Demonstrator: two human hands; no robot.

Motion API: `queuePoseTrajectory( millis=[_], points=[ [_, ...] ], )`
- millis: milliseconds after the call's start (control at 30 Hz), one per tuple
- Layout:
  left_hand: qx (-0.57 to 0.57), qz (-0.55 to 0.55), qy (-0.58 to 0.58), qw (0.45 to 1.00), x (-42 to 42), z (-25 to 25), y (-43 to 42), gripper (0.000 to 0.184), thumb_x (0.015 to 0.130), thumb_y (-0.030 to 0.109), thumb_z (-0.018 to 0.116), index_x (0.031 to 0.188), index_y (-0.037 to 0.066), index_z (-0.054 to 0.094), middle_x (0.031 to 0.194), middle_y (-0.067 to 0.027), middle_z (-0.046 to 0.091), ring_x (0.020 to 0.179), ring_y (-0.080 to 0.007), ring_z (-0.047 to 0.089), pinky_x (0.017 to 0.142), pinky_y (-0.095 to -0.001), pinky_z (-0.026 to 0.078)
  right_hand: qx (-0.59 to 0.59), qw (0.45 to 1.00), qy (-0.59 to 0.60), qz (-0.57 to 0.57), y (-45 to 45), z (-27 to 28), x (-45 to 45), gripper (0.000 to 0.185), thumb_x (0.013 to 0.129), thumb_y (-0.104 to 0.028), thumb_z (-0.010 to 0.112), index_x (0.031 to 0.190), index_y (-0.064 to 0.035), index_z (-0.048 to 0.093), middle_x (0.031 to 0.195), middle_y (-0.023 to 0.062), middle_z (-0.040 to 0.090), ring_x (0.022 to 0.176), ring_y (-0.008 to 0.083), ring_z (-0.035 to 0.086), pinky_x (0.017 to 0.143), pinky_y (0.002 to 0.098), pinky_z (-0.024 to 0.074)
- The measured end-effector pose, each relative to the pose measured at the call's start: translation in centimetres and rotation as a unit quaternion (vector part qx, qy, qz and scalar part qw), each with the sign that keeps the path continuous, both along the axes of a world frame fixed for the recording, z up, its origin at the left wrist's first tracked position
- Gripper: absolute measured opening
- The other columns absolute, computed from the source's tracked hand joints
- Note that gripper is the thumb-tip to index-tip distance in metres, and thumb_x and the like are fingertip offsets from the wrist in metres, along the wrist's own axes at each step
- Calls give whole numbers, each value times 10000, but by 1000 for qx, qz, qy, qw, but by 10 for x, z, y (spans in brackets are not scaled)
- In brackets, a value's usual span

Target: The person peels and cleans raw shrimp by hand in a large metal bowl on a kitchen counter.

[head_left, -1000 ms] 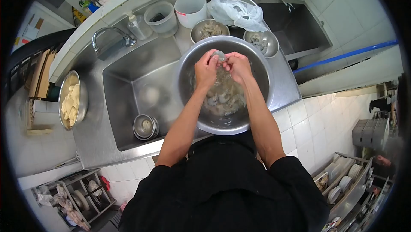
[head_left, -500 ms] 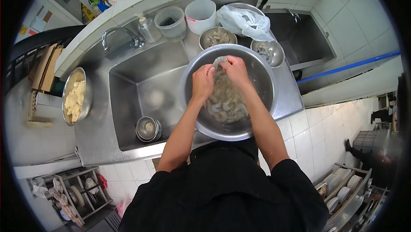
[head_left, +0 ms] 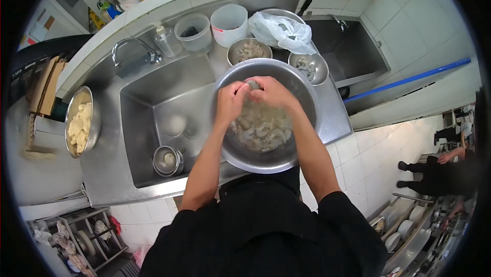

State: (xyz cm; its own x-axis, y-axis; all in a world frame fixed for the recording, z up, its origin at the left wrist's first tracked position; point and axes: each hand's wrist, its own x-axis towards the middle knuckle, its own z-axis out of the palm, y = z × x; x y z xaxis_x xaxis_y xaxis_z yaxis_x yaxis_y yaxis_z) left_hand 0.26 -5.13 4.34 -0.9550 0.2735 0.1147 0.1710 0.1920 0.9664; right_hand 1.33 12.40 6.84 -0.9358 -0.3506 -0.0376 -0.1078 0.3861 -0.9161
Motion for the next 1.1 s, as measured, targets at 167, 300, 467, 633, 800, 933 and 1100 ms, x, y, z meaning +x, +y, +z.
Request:
queuePoseTrajectory(
  millis=[167,300,467,633,800,933,1100],
  points=[
    [-19,26,242,970,-38,31,42,251,874,206,578,774,-19,628,742,-195,623,674,-361,600,600,-419,444,41,976,71,-201,37,29,2,185,866,-151,551,964,-8,615,697,138,644,622,247,631,623,387,485],
    [-129,54,196,971,-86,77,61,262,868,236,585,825,-12,656,804,-203,645,778,-367,630,688,-451,472,202,888,195,-365,90,53,-20,329,914,-357,534,959,-43,620,802,153,671,787,361,643,703,452,478],
    [-254,106,259,926,-133,21,72,322,890,288,571,1063,26,642,935,-193,673,888,-344,646,788,-424,486,457,756,257,-391,87,26,-19,246,863,-299,604,951,-74,651,937,164,657,909,383,608,757,500,488],
    [-146,37,228,962,-94,15,56,286,862,262,585,1021,38,665,878,-152,692,865,-303,666,786,-405,500,424,896,92,-92,24,-23,0,208,799,-133,591,986,-77,664,1028,176,643,978,367,624,814,505,506],
    [-305,-235,-20,923,-66,-46,30,198,809,220,591,909,116,725,962,-129,695,944,-343,646,845,-423,503,533,832,30,-151,1,-81,15,221,763,-111,633,979,-82,673,1095,170,641,970,361,632,851,458,520],
    [-243,-263,25,933,-48,-69,27,203,834,146,605,1004,49,659,861,-117,686,837,-174,649,779,-326,499,358,933,3,20,30,-77,-2,270,733,-67,673,1002,-53,650,1079,174,649,955,320,646,808,408,514],
    [-35,-297,-204,932,-42,-52,37,182,891,131,571,1041,46,626,838,-67,663,794,-130,620,732,-283,497,31,989,43,-137,40,-61,-5,333,726,-97,749,1007,0,601,952,112,648,843,211,634,733,343,501]
  ],
)
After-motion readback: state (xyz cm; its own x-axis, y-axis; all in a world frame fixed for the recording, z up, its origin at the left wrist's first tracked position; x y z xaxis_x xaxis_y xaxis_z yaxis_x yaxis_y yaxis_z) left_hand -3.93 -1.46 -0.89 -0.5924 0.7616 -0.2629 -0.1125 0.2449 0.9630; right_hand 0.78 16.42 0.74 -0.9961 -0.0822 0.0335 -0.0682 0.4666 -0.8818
